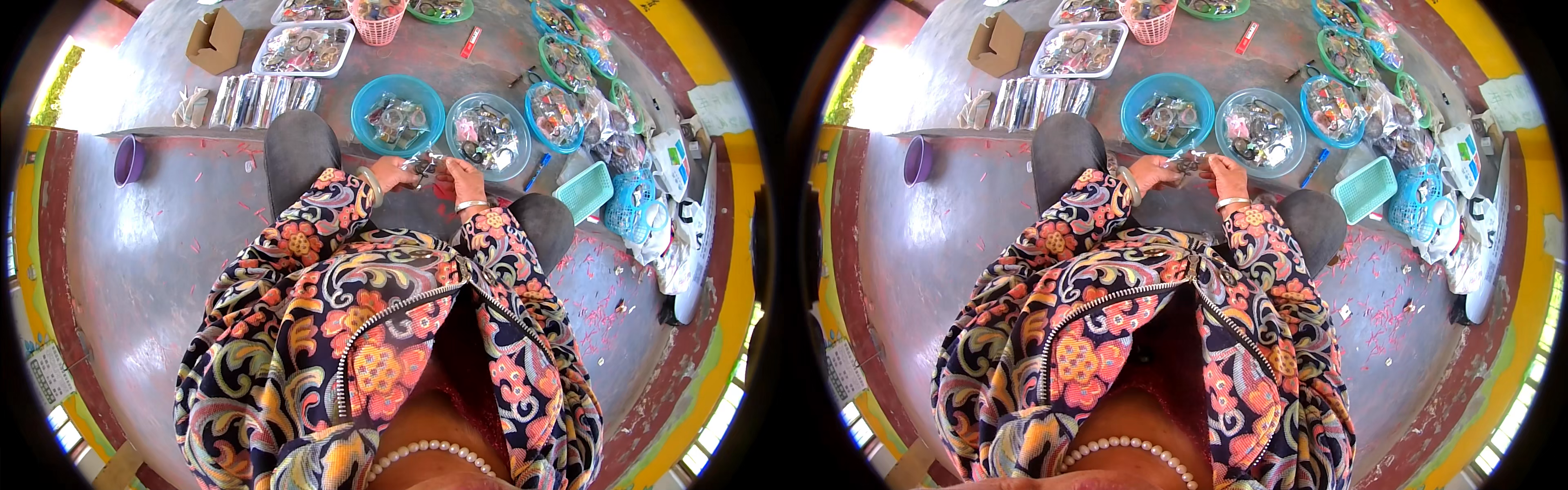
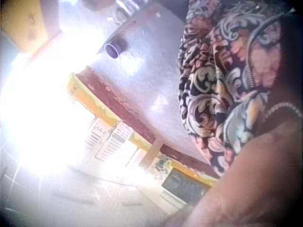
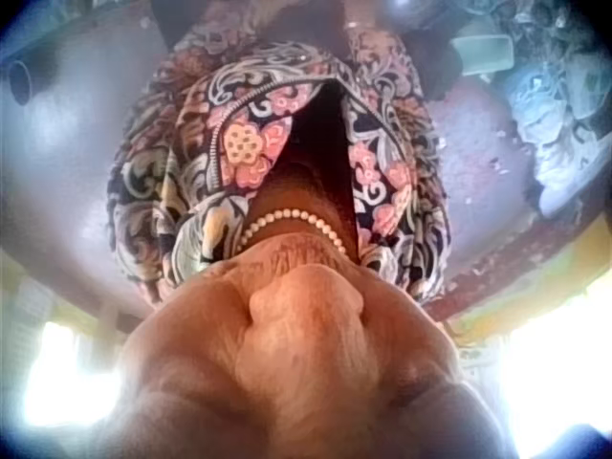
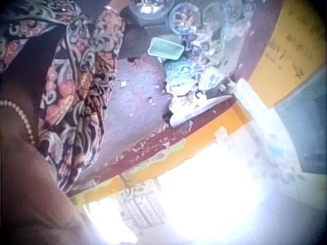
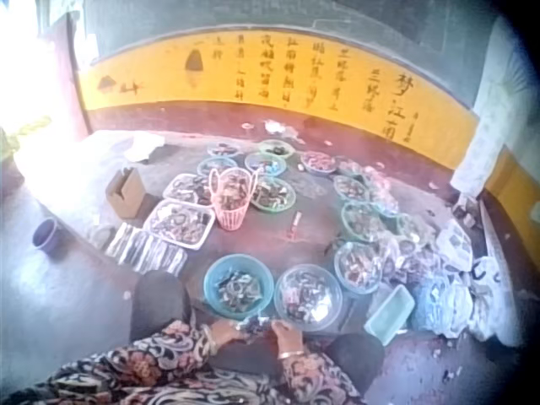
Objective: The person sits on the floor and sorts small trinkets from a blue bowl into clear plastic bags. They handle the items one by one, placing them into the bags and occasionally adjusting the contents before setting the bags aside.
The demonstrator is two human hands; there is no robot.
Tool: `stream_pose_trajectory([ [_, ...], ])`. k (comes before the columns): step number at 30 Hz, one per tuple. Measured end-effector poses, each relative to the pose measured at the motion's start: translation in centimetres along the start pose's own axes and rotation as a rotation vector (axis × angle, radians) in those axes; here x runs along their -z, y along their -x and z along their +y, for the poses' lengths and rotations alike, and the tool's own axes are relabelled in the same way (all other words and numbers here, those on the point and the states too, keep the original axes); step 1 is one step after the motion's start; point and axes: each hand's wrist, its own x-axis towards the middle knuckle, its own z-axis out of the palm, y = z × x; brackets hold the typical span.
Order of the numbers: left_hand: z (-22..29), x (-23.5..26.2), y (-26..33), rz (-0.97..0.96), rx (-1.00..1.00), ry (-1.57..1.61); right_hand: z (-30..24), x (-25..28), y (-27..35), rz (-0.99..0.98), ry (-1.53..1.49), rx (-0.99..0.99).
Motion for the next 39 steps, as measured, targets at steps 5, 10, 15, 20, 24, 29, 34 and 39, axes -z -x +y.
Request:
stream_pose_trajectory([
  [5, -0.5, 1.0, -0.5, 0.16, 0.007, -0.066, -0.4, -0.1, 0.3, 0.005, 0.099, -0.027],
  [10, 0.2, 1.2, -0.7, 0.294, 0.02, -0.037, -0.2, -0.2, 0.1, -0.049, 0.133, -0.073],
  [15, 3.2, -0.2, -0.8, 0.405, -0.154, -0.045, -0.7, -0.4, 0.6, -0.081, 0.139, -0.117],
  [20, -0.3, 3.9, -6.4, 0.499, -0.074, -0.387, -0.7, -0.5, 0.9, -0.089, 0.168, -0.126],
  [24, -4.0, 6.9, -9.3, 0.819, 0.048, -0.534, -0.3, -0.4, 0.8, -0.098, 0.152, -0.129],
  [29, -4.3, 5.9, -9.5, 0.961, -0.047, -0.361, -0.5, -0.5, 1.0, -0.093, 0.196, -0.135],
  [34, -3.2, 5.9, -7.9, 0.679, -0.082, -0.374, -0.4, 0.1, 0.6, -0.092, 0.27, -0.125],
  [39, 0.7, 2.1, -4.6, 0.565, -0.098, -0.088, 2.2, 3.7, -4.1, 0.084, 0.592, 0.081],
])
